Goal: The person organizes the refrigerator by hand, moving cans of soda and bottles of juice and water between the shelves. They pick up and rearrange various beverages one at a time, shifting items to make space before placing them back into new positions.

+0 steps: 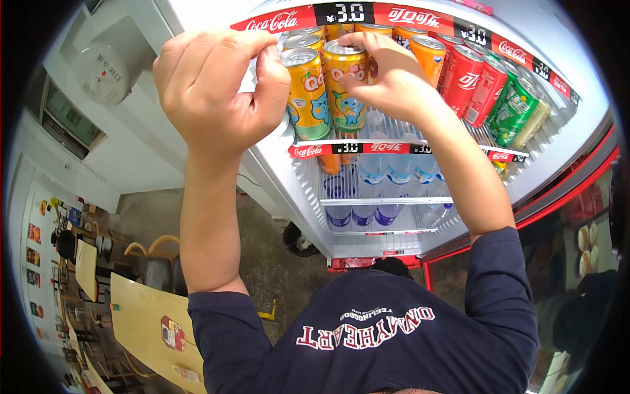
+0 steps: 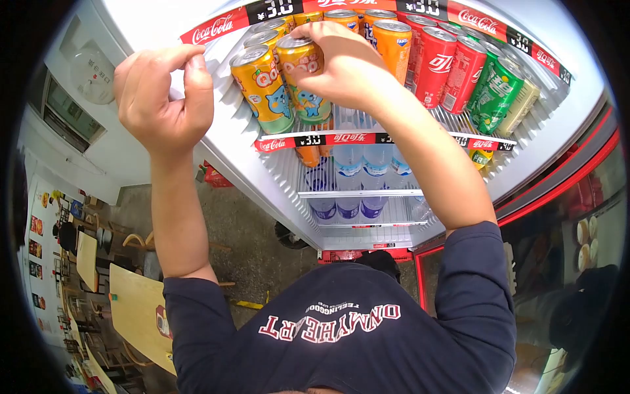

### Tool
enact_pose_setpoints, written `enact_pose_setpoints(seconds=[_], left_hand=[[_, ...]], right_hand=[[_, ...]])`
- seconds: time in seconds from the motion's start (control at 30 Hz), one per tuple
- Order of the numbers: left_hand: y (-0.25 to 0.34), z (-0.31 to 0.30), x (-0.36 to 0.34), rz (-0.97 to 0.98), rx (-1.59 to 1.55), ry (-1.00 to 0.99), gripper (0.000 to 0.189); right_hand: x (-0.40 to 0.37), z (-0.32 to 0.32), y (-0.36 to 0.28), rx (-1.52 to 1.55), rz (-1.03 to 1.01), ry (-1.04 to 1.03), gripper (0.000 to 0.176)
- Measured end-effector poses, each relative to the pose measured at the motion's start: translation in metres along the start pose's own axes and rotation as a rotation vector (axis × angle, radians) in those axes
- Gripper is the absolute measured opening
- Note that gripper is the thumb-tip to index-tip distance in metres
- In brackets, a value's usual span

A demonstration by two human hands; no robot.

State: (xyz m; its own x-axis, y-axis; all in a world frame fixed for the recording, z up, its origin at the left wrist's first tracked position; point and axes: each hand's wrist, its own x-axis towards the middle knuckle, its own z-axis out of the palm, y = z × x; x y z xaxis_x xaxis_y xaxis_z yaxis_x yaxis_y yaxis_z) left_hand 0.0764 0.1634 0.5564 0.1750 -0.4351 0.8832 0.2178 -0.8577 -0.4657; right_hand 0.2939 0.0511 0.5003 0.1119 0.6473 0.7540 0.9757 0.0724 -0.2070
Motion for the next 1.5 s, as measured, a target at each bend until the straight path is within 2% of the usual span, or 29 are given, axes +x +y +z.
enact_pose_setpoints(seconds=[0.07, 0.1, 0.2, 0.33, 0.37, 0.47, 0.5, 0.6, 0.63, 0.67, 0.7, 0.73, 0.77, 0.8, 0.83, 0.87, 0.93, 1.03, 1.13, 1.23, 1.33, 1.4, 1.5], left_hand=[[0.000, -0.001, 0.000, -0.002, 0.005, -0.004, 0.010], [0.000, -0.001, -0.001, -0.003, 0.005, -0.006, 0.009], [-0.010, 0.013, -0.004, 0.063, -0.037, 0.136, 0.008], [-0.012, 0.012, -0.003, 0.083, -0.048, 0.138, 0.009], [-0.011, 0.011, -0.002, 0.080, -0.043, 0.131, 0.009], [-0.004, 0.000, -0.002, 0.036, -0.011, 0.016, 0.009], [-0.002, -0.004, -0.001, 0.017, 0.007, -0.032, 0.009], [-0.007, -0.001, -0.002, 0.061, -0.025, 0.005, 0.009], [-0.006, -0.001, -0.002, 0.049, -0.026, 0.024, 0.006], [-0.001, -0.001, -0.002, 0.036, -0.027, 0.042, 0.005], [0.007, 0.008, -0.001, -0.066, -0.195, 0.166, 0.005], [0.015, 0.016, 0.000, -0.145, -0.373, 0.307, 0.006], [0.032, 0.041, 0.003, -0.317, -0.720, 0.553, 0.005], [0.029, 0.044, 0.001, -0.298, -0.721, 0.587, 0.005], [0.026, 0.046, -0.001, -0.279, -0.722, 0.621, 0.005], [0.004, 0.030, -0.005, -0.076, -0.383, 0.430, 0.006], [-0.002, 0.016, -0.001, 0.109, -0.052, 0.186, 0.006], [0.006, 0.008, 0.005, 0.082, -0.070, 0.129, 0.007], [-0.011, 0.013, -0.007, 0.057, -0.077, 0.113, 0.007], [-0.008, 0.000, -0.003, 0.049, -0.030, 0.016, 0.010], [-0.009, 0.000, -0.004, 0.049, -0.040, 0.007, 0.010], [-0.007, -0.001, -0.003, 0.037, -0.049, -0.004, 0.011], [-0.007, 0.000, -0.002, 0.051, -0.035, 0.010, 0.011]], right_hand=[[0.006, 0.002, 0.006, -0.243, -0.057, 0.017, 0.051], [0.010, 0.002, 0.005, -0.287, 0.047, -0.055, 0.053], [0.021, 0.017, 0.026, -0.445, 0.018, -0.018, 0.055], [0.039, 0.040, 0.045, -0.487, 0.066, 0.016, 0.052], [0.039, 0.046, 0.042, -0.424, 0.037, 0.094, 0.046], [0.039, 0.053, 0.041, -0.170, 0.044, 0.108, 0.026], [0.037, 0.056, 0.045, -0.177, 0.009, 0.121, 0.030], [0.025, 0.045, 0.036, -0.188, -0.023, 0.166, 0.042], [0.014, 0.034, 0.024, -0.229, 0.086, 0.077, 0.054], [0.002, 0.026, 0.006, 0.007, -0.014, 0.253, 0.033], [-0.018, 0.013, -0.011, 0.014, -0.132, 0.298, 0.018], [-0.041, 0.016, -0.018, 0.217, -0.238, 0.361, 0.019], [-0.070, 0.011, -0.033, 0.281, -0.385, 0.263, 0.021], [-0.099, 0.020, -0.048, 0.389, -0.430, 0.112, 0.019], [-0.126, 0.028, -0.054, 0.322, -0.386, -0.187, 0.018], [-0.144, 0.049, -0.056, 0.340, -0.257, -0.272, 0.022], [-0.160, 0.082, -0.046, 0.272, 0.057, -0.333, 0.037], [-0.142, 0.124, -0.025, 0.195, 0.308, -0.574, 0.042], [-0.119, 0.156, -0.015, 0.057, 0.346, -0.639, 0.035], [-0.122, 0.197, -0.009, -0.140, 0.286, -0.416, 0.032], [-0.122, 0.200, -0.011, -0.035, 0.365, -0.479, 0.034], [-0.129, 0.190, -0.020, -0.147, 0.280, -0.341, 0.038], [-0.139, 0.196, -0.010, -0.127, 0.219, -0.270, 0.034]])
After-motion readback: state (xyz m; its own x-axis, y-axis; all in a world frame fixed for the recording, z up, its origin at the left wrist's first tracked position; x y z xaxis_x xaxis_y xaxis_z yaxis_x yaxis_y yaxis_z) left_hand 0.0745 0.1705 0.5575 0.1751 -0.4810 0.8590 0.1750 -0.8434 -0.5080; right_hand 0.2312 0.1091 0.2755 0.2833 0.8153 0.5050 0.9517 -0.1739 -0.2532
